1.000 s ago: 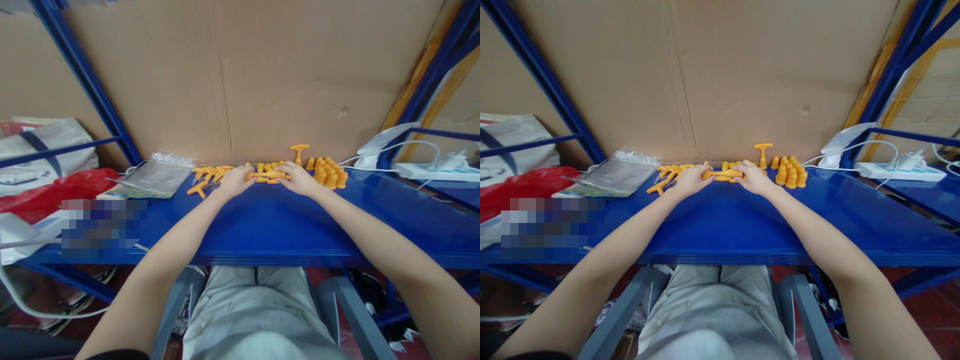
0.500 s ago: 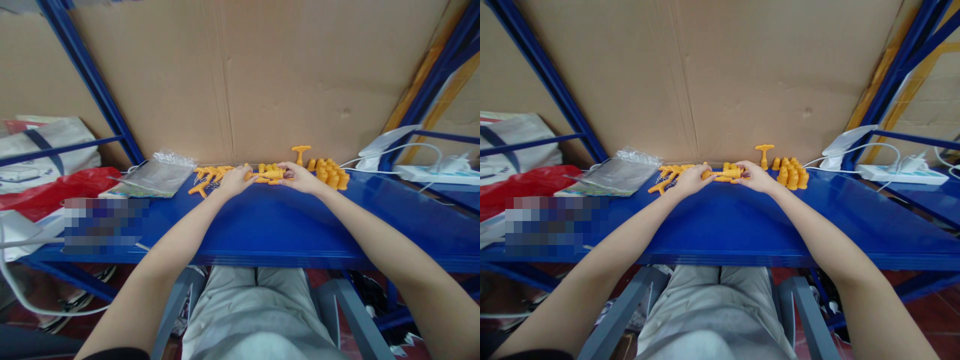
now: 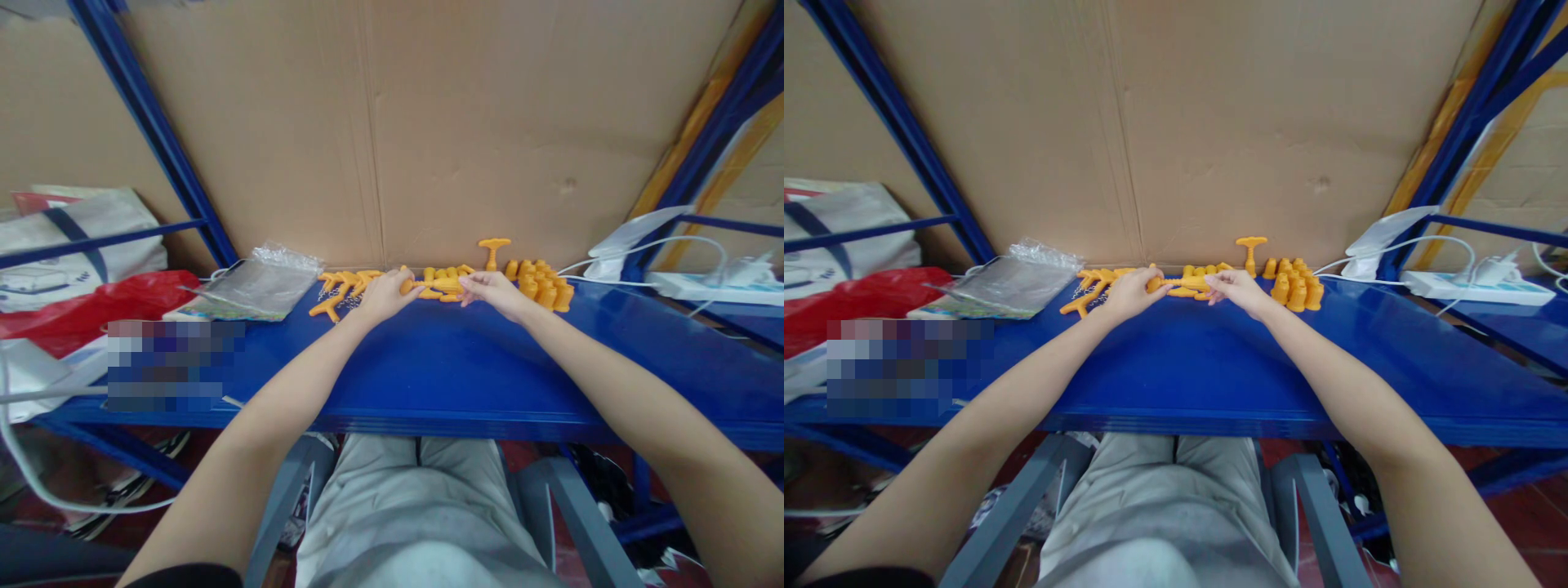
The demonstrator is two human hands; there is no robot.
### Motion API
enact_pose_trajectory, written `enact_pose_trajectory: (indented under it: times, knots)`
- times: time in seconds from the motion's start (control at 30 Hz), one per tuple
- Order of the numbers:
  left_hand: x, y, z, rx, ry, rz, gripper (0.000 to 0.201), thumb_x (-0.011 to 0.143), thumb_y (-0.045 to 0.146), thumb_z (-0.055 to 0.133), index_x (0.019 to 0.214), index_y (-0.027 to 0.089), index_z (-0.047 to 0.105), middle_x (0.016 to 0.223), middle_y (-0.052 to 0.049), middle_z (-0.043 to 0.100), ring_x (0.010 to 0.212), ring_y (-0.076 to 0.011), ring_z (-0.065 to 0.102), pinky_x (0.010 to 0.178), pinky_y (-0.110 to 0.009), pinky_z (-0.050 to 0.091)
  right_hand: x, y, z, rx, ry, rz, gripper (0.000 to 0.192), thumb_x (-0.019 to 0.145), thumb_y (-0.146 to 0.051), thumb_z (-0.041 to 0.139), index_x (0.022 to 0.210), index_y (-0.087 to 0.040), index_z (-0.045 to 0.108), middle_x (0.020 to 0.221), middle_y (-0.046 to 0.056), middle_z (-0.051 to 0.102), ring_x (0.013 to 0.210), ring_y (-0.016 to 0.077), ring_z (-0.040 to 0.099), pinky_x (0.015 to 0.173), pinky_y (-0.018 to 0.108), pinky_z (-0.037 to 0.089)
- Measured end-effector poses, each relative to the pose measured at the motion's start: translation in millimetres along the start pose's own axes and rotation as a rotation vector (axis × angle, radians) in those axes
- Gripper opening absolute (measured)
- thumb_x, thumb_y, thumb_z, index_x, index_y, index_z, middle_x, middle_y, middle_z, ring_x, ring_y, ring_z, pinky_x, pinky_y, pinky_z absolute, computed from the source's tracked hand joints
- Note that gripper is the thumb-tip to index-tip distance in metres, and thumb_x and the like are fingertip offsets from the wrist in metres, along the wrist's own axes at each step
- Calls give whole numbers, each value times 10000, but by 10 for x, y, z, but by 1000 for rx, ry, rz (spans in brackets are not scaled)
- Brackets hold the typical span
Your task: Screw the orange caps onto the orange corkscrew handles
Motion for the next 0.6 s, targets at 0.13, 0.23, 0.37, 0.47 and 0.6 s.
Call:
enact_pose_trajectory:
  times: [0.13,0.23,0.37,0.47,0.6]
  knots:
    - [-8,49,-17,-9,-9,4,264,952,371,593,1086,173,705,1024,-111,747,966,-255,693,769,-298,483,-5,39,13,35,20,95,443,894,-485,717,634,-146,599,587,76,685,451,116,616,525,237,542]
    - [0,43,-9,-24,-3,11,266,945,379,603,1075,172,708,1011,-107,755,947,-248,699,768,-295,490,-5,55,4,3,16,125,438,935,-500,660,684,-144,613,605,90,699,453,119,621,476,218,512]
    - [21,-30,2,-38,24,-1,280,947,416,588,1040,180,708,963,-94,761,910,-242,699,743,-291,491,-6,32,4,-20,-31,81,289,895,-418,740,994,-156,668,773,64,758,541,120,674,508,212,529]
    - [28,-83,12,-38,28,-18,277,944,418,594,1025,177,706,943,-92,757,896,-238,694,735,-288,484,4,0,7,-38,-59,-2,500,761,-324,858,1181,-195,618,805,-1,747,553,117,676,557,242,550]
    - [21,-58,-9,-51,57,21,282,942,432,593,1012,182,702,951,-87,749,898,-222,688,755,-284,489,8,-30,17,-54,-84,-69,469,702,-460,881,978,-177,629,690,-13,713,519,118,651,531,236,515]
Point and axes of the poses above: each hand's wrist, its own x-axis towards the middle knuckle, its own z-axis out of the palm, y = z × x, the point moved 8 cm from there along x, towards the middle knuckle
